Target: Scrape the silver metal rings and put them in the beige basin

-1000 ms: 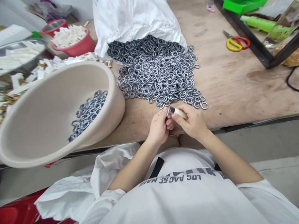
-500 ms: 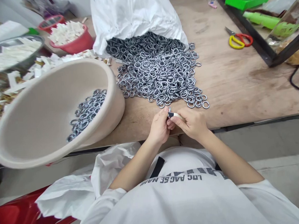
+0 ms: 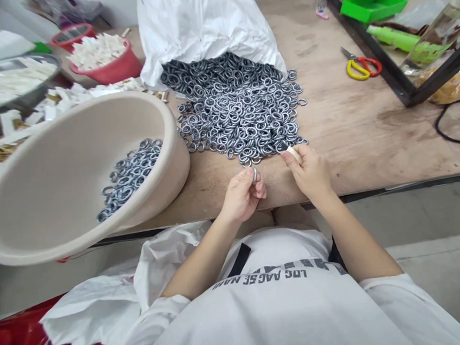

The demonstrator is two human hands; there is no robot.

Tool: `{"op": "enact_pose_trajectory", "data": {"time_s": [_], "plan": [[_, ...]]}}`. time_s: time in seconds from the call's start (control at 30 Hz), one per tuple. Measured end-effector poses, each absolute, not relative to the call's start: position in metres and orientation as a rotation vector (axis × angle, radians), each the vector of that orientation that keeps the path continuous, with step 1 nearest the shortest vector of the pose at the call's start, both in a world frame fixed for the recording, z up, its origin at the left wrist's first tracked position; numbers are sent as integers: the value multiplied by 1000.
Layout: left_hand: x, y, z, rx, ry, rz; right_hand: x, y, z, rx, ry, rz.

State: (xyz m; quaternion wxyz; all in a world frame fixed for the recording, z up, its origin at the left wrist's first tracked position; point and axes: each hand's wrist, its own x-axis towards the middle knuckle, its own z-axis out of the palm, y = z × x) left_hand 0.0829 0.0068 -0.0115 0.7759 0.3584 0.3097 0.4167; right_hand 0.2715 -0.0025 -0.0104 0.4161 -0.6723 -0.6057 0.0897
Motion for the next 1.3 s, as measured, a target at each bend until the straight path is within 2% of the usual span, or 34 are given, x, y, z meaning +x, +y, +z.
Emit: {"op": "enact_pose_trajectory", "data": {"time_s": [0.13,0.33,0.4,0.57,0.7,0.83,0.93,1.1,1.3], "plan": [[82,12,-11,730,701,922,288,13,-13,-1816,-1704,83],[79,18,-8,609,676,920,289,25,-15,-1753,-1723,158],[79,19,-7,622,712,944,284,22,-10,-1649,-1627,359],[88,15,-8,889,750,1018,256,5,4,-1233,-1262,1101],[92,11,-10,937,734,1048,232,-6,-1,-1156,-1128,1292],[91,9,-11,957,785,1097,218,-6,-10,-1143,-1077,1247],[89,10,-13,970,836,1149,217,-6,-9,-1171,-1092,1073],[87,12,-15,1001,809,1111,229,-9,2,-1203,-1413,796],[89,9,-12,932,744,1084,222,-15,-8,-1187,-1334,731]]}}
